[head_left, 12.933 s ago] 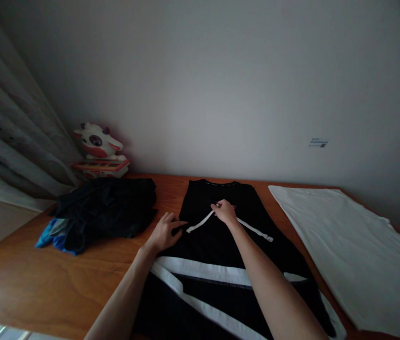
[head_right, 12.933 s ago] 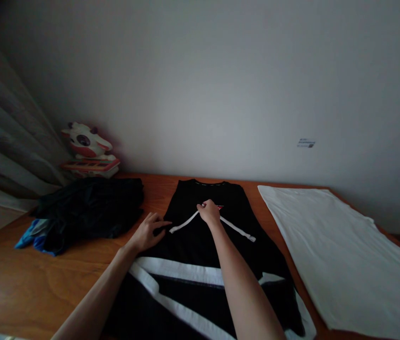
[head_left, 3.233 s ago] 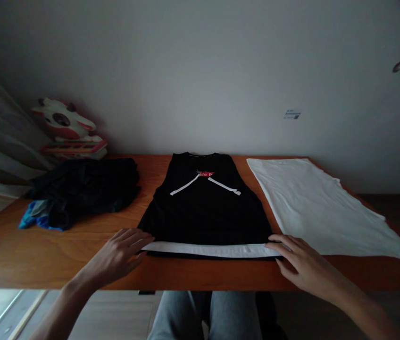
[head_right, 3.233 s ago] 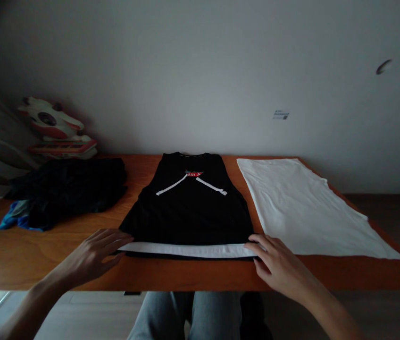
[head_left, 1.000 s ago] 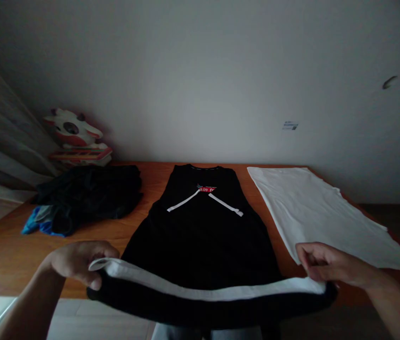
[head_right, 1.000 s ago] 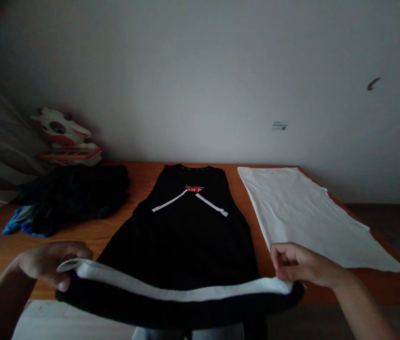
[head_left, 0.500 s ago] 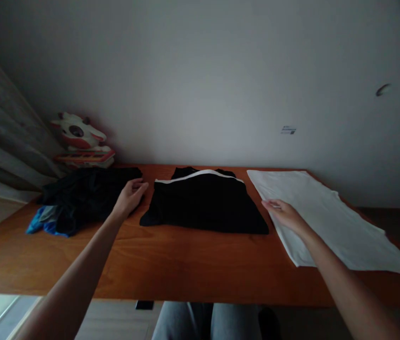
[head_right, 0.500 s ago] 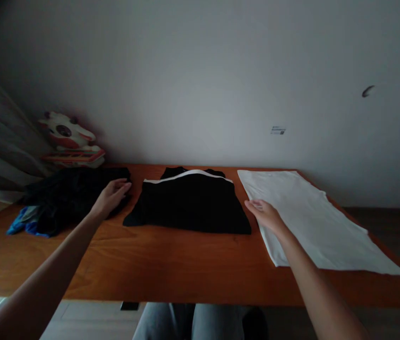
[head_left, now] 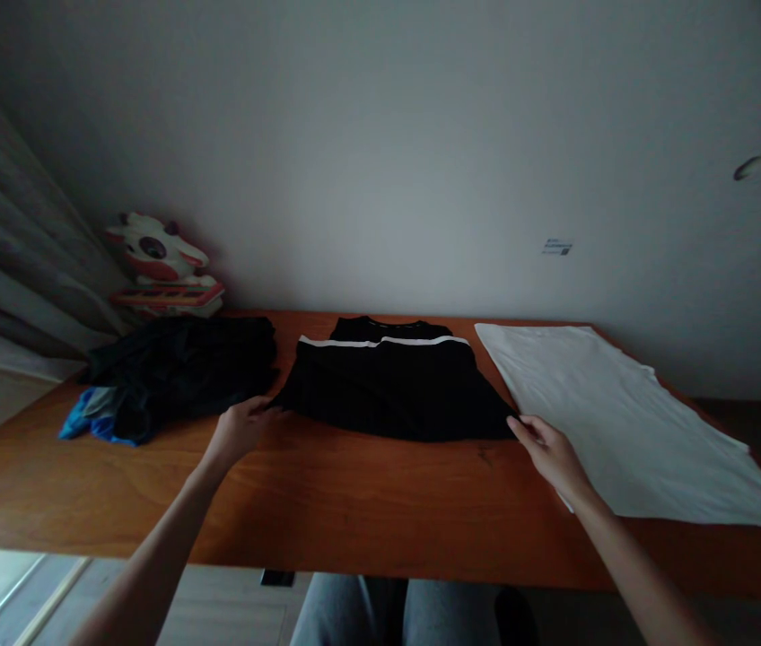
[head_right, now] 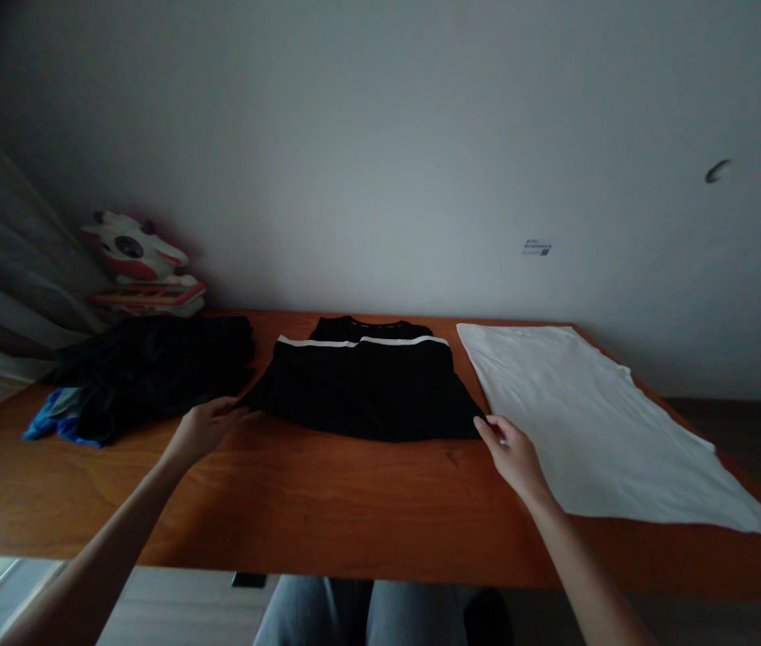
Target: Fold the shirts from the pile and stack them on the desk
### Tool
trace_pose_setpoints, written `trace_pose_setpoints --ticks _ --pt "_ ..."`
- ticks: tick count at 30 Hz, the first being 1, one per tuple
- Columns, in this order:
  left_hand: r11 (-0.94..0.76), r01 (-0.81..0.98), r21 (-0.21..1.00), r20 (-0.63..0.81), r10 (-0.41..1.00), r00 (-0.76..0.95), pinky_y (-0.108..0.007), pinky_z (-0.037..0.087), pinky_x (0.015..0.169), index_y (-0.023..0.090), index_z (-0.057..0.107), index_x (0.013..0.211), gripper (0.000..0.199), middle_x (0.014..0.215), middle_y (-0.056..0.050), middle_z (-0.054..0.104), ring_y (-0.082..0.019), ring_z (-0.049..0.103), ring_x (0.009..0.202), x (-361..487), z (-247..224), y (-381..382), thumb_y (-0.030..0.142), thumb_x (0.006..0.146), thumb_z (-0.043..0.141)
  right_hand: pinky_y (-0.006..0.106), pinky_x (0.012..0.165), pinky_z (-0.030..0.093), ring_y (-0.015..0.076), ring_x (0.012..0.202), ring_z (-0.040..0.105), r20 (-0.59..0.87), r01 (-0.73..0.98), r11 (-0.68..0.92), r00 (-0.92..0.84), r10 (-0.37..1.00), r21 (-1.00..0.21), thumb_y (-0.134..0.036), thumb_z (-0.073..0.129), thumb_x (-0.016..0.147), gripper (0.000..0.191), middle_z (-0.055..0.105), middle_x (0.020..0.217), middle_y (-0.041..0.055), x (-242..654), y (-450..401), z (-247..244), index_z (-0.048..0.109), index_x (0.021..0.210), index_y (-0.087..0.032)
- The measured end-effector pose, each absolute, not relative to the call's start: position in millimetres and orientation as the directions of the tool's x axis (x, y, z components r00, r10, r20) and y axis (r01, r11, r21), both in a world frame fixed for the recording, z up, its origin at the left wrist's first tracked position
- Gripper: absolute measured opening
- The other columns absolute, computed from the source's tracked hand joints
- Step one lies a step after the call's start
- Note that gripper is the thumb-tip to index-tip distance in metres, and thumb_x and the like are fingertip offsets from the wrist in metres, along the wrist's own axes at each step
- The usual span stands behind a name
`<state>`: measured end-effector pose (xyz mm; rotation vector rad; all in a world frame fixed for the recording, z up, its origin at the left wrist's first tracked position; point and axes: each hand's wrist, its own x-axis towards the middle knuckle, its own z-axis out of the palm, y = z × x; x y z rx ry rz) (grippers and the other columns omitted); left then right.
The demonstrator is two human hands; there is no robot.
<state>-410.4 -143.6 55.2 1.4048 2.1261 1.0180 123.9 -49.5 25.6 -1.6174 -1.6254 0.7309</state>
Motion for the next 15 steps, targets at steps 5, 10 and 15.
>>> trace_pose_setpoints --ticks 5,10,15 --pt "0.119 0.389 0.914 0.112 0.845 -0.522 -0.025 0.043 0.058 0.016 0.07 0.102 0.068 0.074 -0.003 0.067 -0.016 0.057 0.065 -417.7 61.9 -148.7 0.072 0.063 0.073 0.03 0.061 0.048 0.0178 0.062 0.058 0.044 0.446 -0.003 0.094 0.995 -0.895 -0.084 0.061 0.075 0.067 0.061 0.066 0.0002 138.8 -52.4 28.1 0.064 0.095 -0.02" --pt "0.115 0.158 0.981 -0.053 0.935 -0.351 -0.023 0.041 0.057 0.02 0.065 0.107 0.065 0.077 0.001 0.061 -0.011 0.051 0.061 -419.3 66.9 -167.0 0.06 0.06 0.083 0.028 0.052 0.041 0.0155 0.055 0.052 -0.114 0.391 -0.092 -0.033 0.993 -0.916 -0.082 0.069 0.068 0.065 0.055 0.059 -0.0023 142.6 -64.7 40.8 0.062 0.088 -0.021" --pt "0.303 0.387 0.871 -0.209 0.941 -0.265 -0.023 0.032 0.05 0.018 0.065 0.116 0.069 0.062 0.006 0.051 -0.013 0.048 0.055 -415.0 66.5 -177.3 0.067 0.069 0.073 0.026 0.045 0.034 0.012 0.047 0.041 -0.247 0.528 -0.134 -0.149 0.957 -0.839 -0.084 0.064 0.069 0.062 0.045 0.053 -0.0063 141.0 -78.4 49.8 0.056 0.076 -0.024"
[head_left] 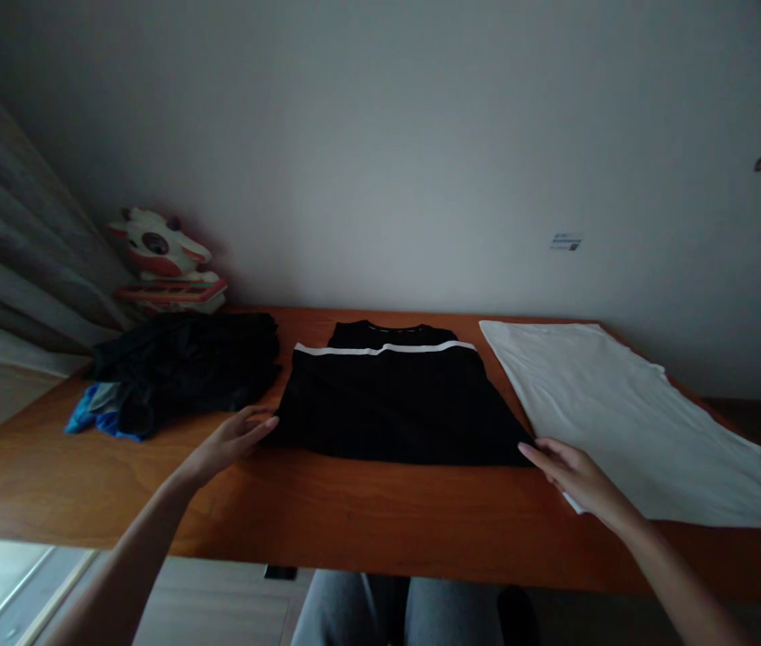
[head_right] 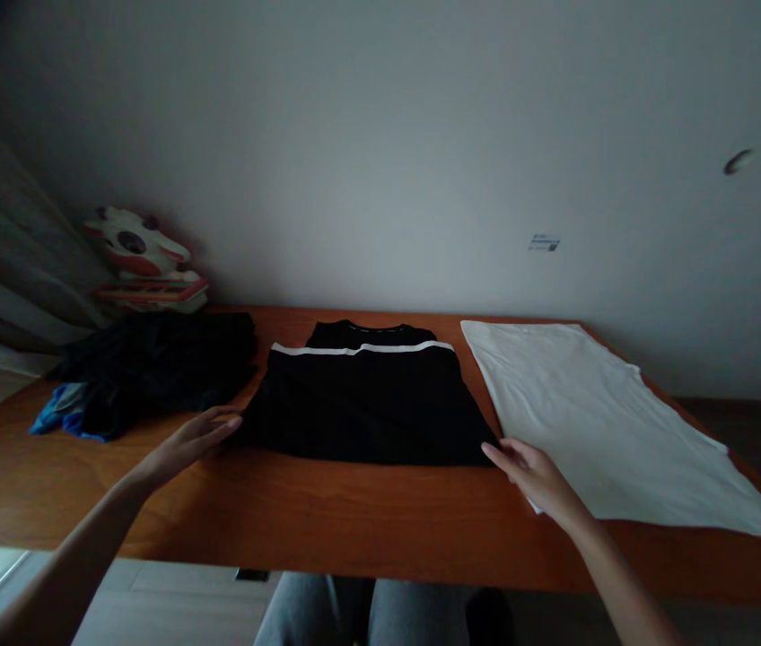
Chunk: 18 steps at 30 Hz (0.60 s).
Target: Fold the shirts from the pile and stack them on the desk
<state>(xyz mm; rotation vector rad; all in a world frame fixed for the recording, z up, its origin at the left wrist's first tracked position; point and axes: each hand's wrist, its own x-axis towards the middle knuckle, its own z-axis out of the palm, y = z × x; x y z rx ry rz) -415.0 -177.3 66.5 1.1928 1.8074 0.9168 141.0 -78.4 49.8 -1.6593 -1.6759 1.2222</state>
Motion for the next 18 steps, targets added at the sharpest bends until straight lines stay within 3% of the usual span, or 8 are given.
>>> trace_pose_setpoints --ticks 3,6,10,12,16,18 --pt "0.264 0.466 0.844 -0.14 0.949 -0.284 -0.023 0.034 0.052 0.018 0.063 0.114 0.072 0.059 0.006 0.052 -0.015 0.051 0.057 -419.4 66.4 -182.9 0.068 0.064 0.075 0.026 0.044 0.032 0.0115 0.045 0.038 -0.29 0.582 -0.132 -0.187 0.938 -0.802 -0.086 0.06 0.069 0.062 0.036 0.051 -0.0085 148.5 -83.7 53.2 0.047 0.068 -0.026" --pt "0.296 0.488 0.821 -0.225 0.954 -0.199 -0.024 0.038 0.054 0.021 0.062 0.113 0.067 0.061 0.005 0.059 -0.017 0.056 0.059 -429.6 71.6 -202.7 0.064 0.063 0.076 0.025 0.05 0.037 0.0121 0.051 0.044 -0.364 0.638 -0.105 -0.289 0.885 -0.763 -0.084 0.065 0.066 0.063 0.041 0.053 -0.0067 164.7 -94.0 60.9 0.045 0.063 -0.025" --pt "0.384 0.606 0.697 -0.45 0.892 -0.048 -0.024 0.039 0.052 0.025 0.068 0.104 0.053 0.057 0.005 0.063 -0.018 0.058 0.054 -440.4 80.7 -234.1 0.061 0.066 0.076 0.025 0.051 0.041 0.0141 0.056 0.053 -0.57 0.716 -0.163 -0.374 0.732 -0.679 -0.077 0.074 0.062 0.057 0.058 0.062 -0.0012 185.2 -111.1 76.2 0.06 0.068 -0.022" --pt "0.378 0.645 0.664 -0.424 0.901 -0.092 -0.026 0.044 0.057 0.025 0.071 0.099 0.051 0.062 0.002 0.068 -0.02 0.063 0.06 -442.6 79.9 -235.3 0.064 0.065 0.075 0.026 0.048 0.04 0.0164 0.057 0.058 -0.608 0.729 -0.2 -0.35 0.713 -0.654 -0.077 0.075 0.063 0.058 0.065 0.066 0.0022 187.9 -110.8 80.5 0.07 0.079 -0.022" --pt "0.352 0.654 0.67 -0.202 0.933 -0.296 -0.033 0.051 0.071 0.022 0.074 0.084 0.057 0.078 -0.007 0.076 -0.028 0.071 0.078 -445.1 63.5 -198.3 0.074 0.061 0.068 0.028 0.048 0.043 0.0198 0.058 0.061 -0.409 0.654 -0.199 -0.186 0.893 -0.73 -0.081 0.068 0.067 0.065 0.068 0.065 0.0048 172.9 -80.9 71.3 0.074 0.09 -0.021" --pt "0.348 0.642 0.683 -0.154 0.928 -0.339 -0.033 0.052 0.073 0.022 0.074 0.079 0.057 0.081 -0.008 0.077 -0.029 0.071 0.081 -445.5 53.1 -170.6 0.076 0.061 0.065 0.031 0.052 0.047 0.0216 0.061 0.064 -0.273 0.616 -0.172 -0.072 0.959 -0.769 -0.082 0.066 0.067 0.066 0.074 0.075 0.0085 157.5 -56.7 59.4 0.073 0.09 -0.02"
